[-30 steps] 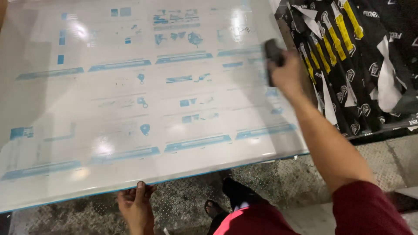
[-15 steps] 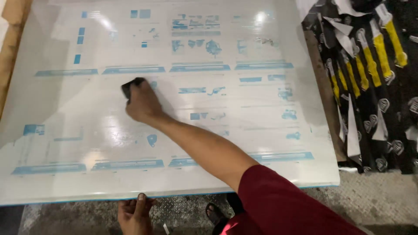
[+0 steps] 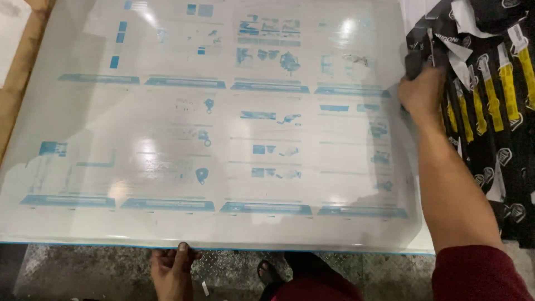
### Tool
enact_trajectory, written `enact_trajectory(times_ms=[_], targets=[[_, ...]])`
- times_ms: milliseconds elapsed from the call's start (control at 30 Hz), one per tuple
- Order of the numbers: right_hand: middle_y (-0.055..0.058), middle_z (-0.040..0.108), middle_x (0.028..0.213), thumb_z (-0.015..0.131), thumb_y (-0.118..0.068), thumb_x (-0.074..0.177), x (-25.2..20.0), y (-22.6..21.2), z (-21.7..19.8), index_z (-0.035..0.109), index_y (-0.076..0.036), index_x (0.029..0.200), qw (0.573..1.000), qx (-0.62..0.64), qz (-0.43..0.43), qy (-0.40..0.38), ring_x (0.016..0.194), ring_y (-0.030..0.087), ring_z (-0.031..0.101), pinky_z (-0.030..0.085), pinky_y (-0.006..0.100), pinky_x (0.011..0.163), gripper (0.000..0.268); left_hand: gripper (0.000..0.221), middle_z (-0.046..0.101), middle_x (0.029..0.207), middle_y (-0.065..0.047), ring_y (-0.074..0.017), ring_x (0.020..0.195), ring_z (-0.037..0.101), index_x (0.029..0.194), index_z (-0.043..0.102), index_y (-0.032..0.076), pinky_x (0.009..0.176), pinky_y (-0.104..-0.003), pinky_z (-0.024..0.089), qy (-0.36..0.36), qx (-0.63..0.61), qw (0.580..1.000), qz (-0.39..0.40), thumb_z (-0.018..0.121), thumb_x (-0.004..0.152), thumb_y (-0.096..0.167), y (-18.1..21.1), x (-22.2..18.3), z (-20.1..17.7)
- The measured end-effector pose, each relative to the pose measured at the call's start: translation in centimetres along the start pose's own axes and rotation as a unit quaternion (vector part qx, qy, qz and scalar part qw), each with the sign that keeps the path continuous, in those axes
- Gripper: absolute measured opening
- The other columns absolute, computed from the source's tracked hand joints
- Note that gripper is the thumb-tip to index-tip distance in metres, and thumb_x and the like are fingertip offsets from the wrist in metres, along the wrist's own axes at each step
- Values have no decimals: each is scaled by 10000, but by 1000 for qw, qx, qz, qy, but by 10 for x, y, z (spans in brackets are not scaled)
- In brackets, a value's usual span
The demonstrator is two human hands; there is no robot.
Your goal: The person cleans a large printing plate using a sponge and cleaning solution.
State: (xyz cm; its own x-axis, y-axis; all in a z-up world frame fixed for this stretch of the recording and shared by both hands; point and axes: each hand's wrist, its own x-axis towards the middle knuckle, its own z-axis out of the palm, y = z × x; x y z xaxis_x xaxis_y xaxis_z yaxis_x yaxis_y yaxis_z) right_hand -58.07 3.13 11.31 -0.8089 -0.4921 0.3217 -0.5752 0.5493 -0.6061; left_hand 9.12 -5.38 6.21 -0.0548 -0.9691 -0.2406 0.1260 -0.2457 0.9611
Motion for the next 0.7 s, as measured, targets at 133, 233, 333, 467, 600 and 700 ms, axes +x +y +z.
enact_trajectory(times_ms=[133, 233, 333, 467, 600, 700], targets=[[341, 595, 1228, 671, 23, 815, -10, -49, 97, 676, 84, 1109, 995, -91, 43, 8, 1108, 491, 589, 488, 506, 986, 300, 455, 663, 1073, -150, -222, 837, 664, 1377, 480, 21, 657, -403, 582, 0, 13, 1000, -4, 587, 936, -16, 10, 2, 8], [307, 578, 1222, 624, 25, 717, -58, -212, 159, 642, 55, 1174, 985, 149, -78, -40, 1092, 490, 571, 489, 502, 929, 458, 420, 671, 1059, -156, -221, 835, 668, 1349, 488, 6, 692, -402, 592, -2, 31, 999, -11, 595, 943, 0, 19, 2, 16], [264, 602, 1222, 609, 11, 775, -119, -363, 237, 666, -2, 1126, 950, 194, -137, -201, 1127, 452, 597, 498, 506, 949, 356, 400, 676, 1066, -136, -211, 842, 674, 1329, 495, 5, 717, -389, 594, -8, 18, 1000, -7, 607, 945, 11, 13, -2, 9], [214, 658, 1198, 685, -67, 813, -155, -436, 218, 702, -8, 1178, 844, 304, -147, -417, 1088, 335, 643, 514, 415, 936, 370, 398, 674, 1037, -121, -208, 816, 669, 1319, 493, 24, 703, -393, 590, 4, -5, 1000, -7, 612, 939, 12, 22, -7, 17], [137, 757, 1031, 751, -128, 853, -106, -348, 169, 720, 15, 1222, 753, 459, -47, -469, 931, 206, 688, 556, 347, 845, 397, 381, 680, 1013, -156, -231, 793, 668, 1320, 506, -19, 682, -404, 586, 4, 16, 1000, -11, 612, 955, 4, -2, -2, -5], [147, 726, 1071, 777, -124, 867, -16, -197, 120, 698, 27, 1209, 884, 373, -84, -267, 961, 220, 686, 558, 347, 862, 382, 464, 675, 1028, -216, -260, 767, 673, 1378, 472, -37, 629, -408, 585, -17, 8, 1000, 17, 602, 934, -10, -29, 23, -16]])
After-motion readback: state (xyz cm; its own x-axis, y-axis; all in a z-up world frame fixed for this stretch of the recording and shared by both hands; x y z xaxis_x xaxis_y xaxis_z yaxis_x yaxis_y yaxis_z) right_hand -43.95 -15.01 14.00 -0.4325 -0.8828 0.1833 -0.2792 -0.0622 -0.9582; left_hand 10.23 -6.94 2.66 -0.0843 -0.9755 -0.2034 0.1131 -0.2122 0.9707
